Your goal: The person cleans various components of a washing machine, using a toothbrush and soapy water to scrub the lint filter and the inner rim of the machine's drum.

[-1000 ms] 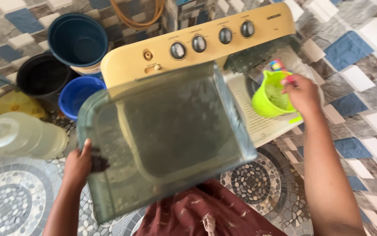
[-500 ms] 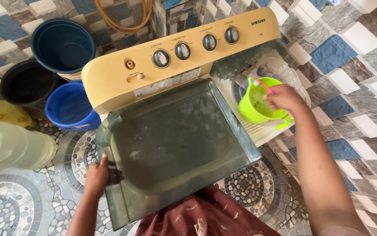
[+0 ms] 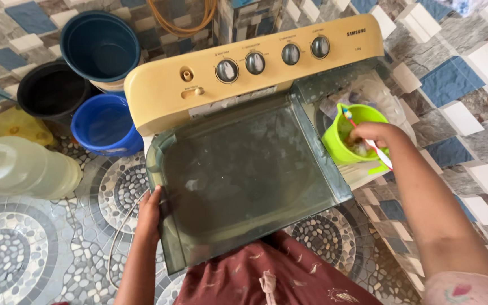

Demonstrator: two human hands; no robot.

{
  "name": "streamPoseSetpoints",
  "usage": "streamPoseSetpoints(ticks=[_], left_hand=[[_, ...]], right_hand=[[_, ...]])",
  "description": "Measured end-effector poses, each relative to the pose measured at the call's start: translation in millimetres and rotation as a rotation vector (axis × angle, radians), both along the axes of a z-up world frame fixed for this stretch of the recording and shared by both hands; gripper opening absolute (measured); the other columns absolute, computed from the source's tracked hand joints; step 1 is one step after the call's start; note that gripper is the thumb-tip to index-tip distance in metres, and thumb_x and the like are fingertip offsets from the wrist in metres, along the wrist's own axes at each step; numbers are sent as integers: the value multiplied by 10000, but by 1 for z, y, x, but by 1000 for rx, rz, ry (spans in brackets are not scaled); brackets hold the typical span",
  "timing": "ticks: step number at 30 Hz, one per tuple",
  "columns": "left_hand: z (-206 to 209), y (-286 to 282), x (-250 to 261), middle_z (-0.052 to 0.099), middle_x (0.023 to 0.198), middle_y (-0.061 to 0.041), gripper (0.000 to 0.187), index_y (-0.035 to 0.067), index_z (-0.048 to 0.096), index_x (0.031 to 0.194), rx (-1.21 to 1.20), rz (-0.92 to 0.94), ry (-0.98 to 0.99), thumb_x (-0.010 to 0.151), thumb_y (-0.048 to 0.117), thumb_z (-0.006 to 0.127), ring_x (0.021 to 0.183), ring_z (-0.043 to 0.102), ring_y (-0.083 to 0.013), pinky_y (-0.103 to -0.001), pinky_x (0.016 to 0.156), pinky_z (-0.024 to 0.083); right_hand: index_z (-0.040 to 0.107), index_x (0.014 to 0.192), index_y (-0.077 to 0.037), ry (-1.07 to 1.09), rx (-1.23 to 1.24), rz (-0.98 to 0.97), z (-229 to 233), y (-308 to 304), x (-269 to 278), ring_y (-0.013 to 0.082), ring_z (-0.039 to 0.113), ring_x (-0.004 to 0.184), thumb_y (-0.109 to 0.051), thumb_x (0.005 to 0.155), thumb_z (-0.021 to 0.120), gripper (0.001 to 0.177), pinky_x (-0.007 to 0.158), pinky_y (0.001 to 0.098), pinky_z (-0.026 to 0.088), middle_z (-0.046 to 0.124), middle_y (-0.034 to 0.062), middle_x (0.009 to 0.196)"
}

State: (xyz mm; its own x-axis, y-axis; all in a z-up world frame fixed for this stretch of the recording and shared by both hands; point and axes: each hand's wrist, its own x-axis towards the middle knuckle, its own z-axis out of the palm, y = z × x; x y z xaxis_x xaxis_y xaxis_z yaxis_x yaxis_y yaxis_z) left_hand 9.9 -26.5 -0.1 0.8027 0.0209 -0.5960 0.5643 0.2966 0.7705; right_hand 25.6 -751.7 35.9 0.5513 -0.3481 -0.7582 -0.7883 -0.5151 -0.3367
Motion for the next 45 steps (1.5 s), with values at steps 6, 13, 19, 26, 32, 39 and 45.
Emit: streamPoseSetpoints(ticks=[6, 13, 19, 26, 32, 39, 45], left_hand=[[12, -5, -6, 707, 1077, -149, 439, -14, 556, 1290, -73, -21, -47, 1002, 317, 570, 876, 714, -261, -379, 784, 591], [22, -8, -9, 703, 1084, -103, 387, 35, 589, 1251, -89, 3, -63, 986, 317, 592, 889, 704, -216, -348, 787, 577], [-3, -7, -8, 687, 1134, -63, 436, 12, 591, 1311, -10, 10, -193, 993, 307, 635, 952, 665, -146, -291, 808, 545], [4, -12, -9, 619, 1331, -151, 679, 2, 494, 1466, -37, 37, -93, 927, 381, 658, 1133, 608, -240, -354, 911, 505], [-4, -11, -7, 612, 1374, -93, 691, 12, 472, 1489, 20, 32, -143, 954, 411, 654, 1218, 594, -175, -290, 991, 473], [4, -16, -10, 657, 1294, -106, 624, 24, 535, 1437, -34, 49, -148, 937, 379, 656, 1131, 626, -189, -304, 919, 507], [13, -18, -12, 657, 1274, -91, 613, 37, 514, 1436, -66, 62, -128, 938, 363, 659, 1096, 638, -175, -301, 891, 529]], right_hand=[[603, 869, -12, -434, 980, -243, 114, 61, -7, 205, 556, 596, -164, 987, 622, 193, 495, 325, 431, 620, 129, 764], [632, 1233, -14, -236, 771, 88, 95, 259, 11, 290, 744, 1049, -53, 854, 524, 395, 887, 467, 624, 686, 196, 1203], [748, 948, -75, -735, -646, 142, -36, 316, 16, 375, 714, 721, -166, 909, 655, 136, 582, 495, 571, 714, 187, 810], [574, 1299, -60, 11, 1022, 210, -43, 447, -22, 351, 768, 868, -109, 1011, 477, 308, 713, 442, 638, 705, 270, 1045], [486, 1317, -19, -418, -89, 120, -6, 367, 29, 464, 684, 803, -336, 1050, 505, 415, 603, 552, 536, 707, 273, 909], [574, 1368, -196, -931, -356, 1239, -6, 466, -51, 358, 657, 854, -242, 1084, 442, 317, 697, 477, 578, 623, 170, 966], [485, 1558, -142, -935, -325, 1143, -5, 448, -3, 375, 673, 662, -28, 913, 517, 655, 558, 484, 563, 658, 186, 861]])
